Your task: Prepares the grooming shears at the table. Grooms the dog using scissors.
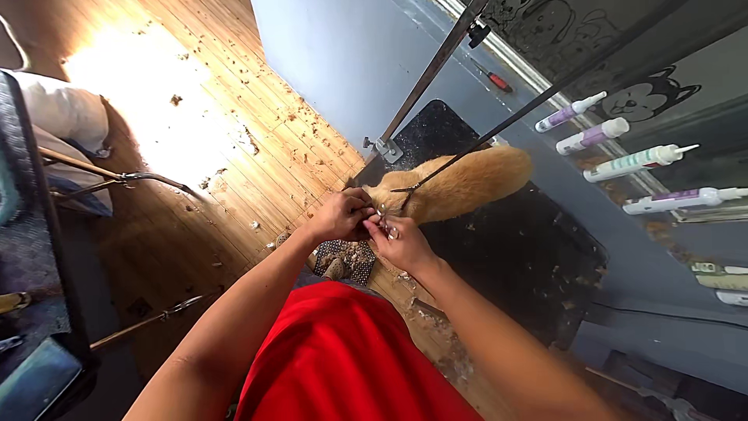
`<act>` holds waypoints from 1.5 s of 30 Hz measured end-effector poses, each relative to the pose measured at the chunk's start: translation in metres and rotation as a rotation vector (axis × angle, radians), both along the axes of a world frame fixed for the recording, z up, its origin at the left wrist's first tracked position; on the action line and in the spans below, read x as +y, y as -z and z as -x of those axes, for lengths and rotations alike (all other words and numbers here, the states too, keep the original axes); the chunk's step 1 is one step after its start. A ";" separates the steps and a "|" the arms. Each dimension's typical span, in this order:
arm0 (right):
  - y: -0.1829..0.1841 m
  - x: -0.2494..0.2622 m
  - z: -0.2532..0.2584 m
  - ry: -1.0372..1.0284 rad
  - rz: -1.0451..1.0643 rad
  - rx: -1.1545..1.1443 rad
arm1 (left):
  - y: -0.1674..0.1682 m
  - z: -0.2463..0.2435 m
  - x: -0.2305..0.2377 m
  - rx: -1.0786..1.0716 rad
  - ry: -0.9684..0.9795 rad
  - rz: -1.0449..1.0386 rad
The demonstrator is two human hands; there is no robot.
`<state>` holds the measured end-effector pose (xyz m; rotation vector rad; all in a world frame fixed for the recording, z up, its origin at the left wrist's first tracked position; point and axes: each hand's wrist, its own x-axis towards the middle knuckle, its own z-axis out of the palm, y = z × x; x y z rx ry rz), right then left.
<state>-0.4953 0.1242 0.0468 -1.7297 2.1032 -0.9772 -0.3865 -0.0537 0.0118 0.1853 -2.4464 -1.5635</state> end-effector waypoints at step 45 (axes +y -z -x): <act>0.014 -0.004 -0.007 0.647 0.059 -0.785 | -0.004 0.045 -0.011 0.001 0.173 0.092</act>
